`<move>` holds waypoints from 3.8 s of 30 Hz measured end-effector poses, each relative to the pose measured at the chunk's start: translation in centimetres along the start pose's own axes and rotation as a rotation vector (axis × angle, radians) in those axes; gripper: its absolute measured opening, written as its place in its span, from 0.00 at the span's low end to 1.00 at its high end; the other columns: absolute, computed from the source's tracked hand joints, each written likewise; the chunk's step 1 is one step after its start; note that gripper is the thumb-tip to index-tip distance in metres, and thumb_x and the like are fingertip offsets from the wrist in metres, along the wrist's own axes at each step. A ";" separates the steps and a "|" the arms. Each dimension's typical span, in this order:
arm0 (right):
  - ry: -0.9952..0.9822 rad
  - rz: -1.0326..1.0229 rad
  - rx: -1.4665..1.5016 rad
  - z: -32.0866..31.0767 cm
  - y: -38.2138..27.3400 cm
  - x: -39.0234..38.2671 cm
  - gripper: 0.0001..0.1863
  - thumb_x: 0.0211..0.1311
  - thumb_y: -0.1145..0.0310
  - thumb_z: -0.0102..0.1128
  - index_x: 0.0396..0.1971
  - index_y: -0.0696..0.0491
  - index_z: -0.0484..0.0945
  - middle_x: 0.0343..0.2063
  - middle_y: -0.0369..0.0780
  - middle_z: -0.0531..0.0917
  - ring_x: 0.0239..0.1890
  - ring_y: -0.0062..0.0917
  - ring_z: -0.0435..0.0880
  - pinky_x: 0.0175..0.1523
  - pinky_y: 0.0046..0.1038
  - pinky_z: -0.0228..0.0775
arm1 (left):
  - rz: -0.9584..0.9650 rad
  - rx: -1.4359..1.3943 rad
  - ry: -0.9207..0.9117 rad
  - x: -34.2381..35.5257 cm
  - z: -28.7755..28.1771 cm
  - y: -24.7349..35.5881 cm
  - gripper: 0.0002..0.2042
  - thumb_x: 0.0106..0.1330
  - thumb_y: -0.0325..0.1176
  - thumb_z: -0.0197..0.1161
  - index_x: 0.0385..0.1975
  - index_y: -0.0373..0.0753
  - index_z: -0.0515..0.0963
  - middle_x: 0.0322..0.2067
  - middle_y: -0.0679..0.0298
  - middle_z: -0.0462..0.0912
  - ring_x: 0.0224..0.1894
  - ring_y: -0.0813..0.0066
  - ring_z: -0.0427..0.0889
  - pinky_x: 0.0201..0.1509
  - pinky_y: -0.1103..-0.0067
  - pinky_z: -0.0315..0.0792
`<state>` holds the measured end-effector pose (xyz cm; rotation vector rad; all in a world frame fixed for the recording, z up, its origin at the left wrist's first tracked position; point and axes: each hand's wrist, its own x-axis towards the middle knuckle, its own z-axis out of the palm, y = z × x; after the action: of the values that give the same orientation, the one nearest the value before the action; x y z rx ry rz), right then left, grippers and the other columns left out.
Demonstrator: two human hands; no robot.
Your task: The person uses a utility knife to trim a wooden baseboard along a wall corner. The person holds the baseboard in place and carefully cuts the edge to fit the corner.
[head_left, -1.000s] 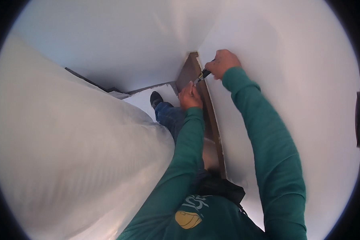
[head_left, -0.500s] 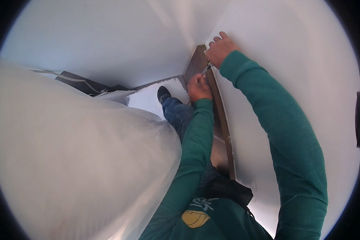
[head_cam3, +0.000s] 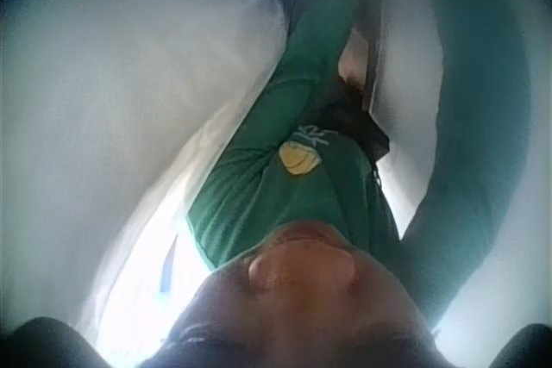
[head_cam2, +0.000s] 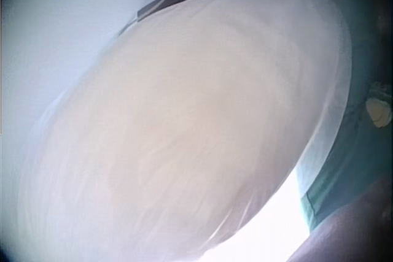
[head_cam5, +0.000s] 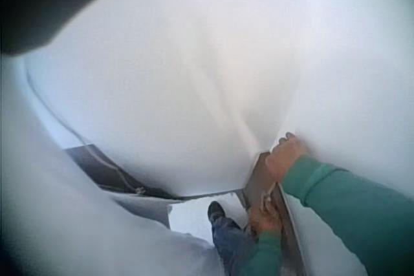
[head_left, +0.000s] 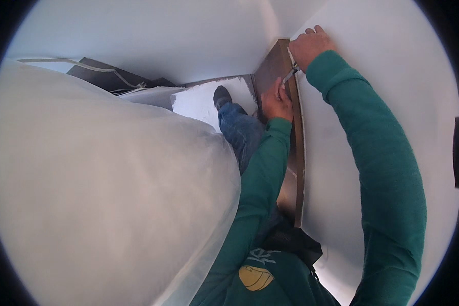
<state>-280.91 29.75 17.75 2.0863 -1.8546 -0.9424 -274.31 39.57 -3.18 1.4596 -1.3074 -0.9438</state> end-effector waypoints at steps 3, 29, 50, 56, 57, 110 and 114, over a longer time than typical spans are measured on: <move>0.049 0.002 -0.002 0.1 -0.2 -0.1 0.07 0.65 0.66 0.62 0.39 0.46 0.88 0.38 0.40 0.90 0.52 0.32 0.86 0.65 0.41 0.69 | -0.007 0.049 -0.042 -0.1 0.2 -0.2 0.12 0.71 0.32 0.62 0.51 0.43 0.86 0.46 0.52 0.87 0.48 0.48 0.83 0.55 0.62 0.76; -0.040 0.017 -0.032 0.7 -0.5 -0.7 0.13 0.71 0.61 0.55 0.45 0.43 0.88 0.50 0.39 0.87 0.62 0.34 0.76 0.69 0.42 0.60 | 0.186 0.146 0.006 0.4 2.4 -2.1 0.13 0.69 0.30 0.61 0.51 0.43 0.85 0.48 0.56 0.87 0.48 0.50 0.83 0.54 0.62 0.77; 0.087 0.063 0.035 1.6 -0.5 -0.3 0.11 0.65 0.64 0.57 0.35 0.47 0.90 0.41 0.41 0.89 0.55 0.34 0.79 0.63 0.36 0.60 | 0.254 0.166 0.021 1.0 2.5 -2.3 0.17 0.58 0.22 0.65 0.48 0.40 0.86 0.40 0.55 0.88 0.41 0.52 0.84 0.48 0.63 0.78; 0.023 0.056 0.006 1.6 -0.6 -0.2 0.11 0.66 0.64 0.58 0.37 0.46 0.90 0.44 0.41 0.88 0.56 0.34 0.78 0.63 0.36 0.60 | 0.263 0.195 -0.016 1.0 2.1 -2.6 0.18 0.57 0.21 0.66 0.48 0.39 0.86 0.40 0.55 0.87 0.41 0.51 0.83 0.48 0.63 0.79; 0.018 0.052 -0.007 1.4 -0.6 -0.2 0.11 0.66 0.64 0.58 0.38 0.46 0.90 0.44 0.41 0.88 0.56 0.34 0.78 0.63 0.36 0.60 | 0.282 0.164 0.003 1.3 2.2 -2.7 0.18 0.57 0.21 0.66 0.48 0.39 0.86 0.40 0.55 0.87 0.41 0.51 0.83 0.48 0.63 0.79; -0.002 0.086 0.090 1.4 0.3 1.3 0.14 0.70 0.61 0.54 0.43 0.44 0.90 0.48 0.34 0.88 0.59 0.29 0.75 0.65 0.35 0.56 | 0.101 0.191 -0.203 -0.2 1.8 0.6 0.27 0.68 0.37 0.62 0.66 0.35 0.73 0.51 0.44 0.84 0.52 0.42 0.82 0.59 0.59 0.74; -0.030 0.104 0.053 0.9 0.0 0.3 0.15 0.71 0.60 0.54 0.45 0.43 0.90 0.50 0.33 0.88 0.60 0.29 0.75 0.66 0.35 0.55 | 0.045 0.177 -0.250 -0.4 1.4 1.0 0.30 0.67 0.42 0.63 0.67 0.33 0.71 0.55 0.43 0.82 0.55 0.40 0.80 0.62 0.59 0.73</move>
<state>-281.44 29.75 16.94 1.9939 -2.0024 -0.9135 -275.92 39.76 -2.61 1.4730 -1.6351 -1.0264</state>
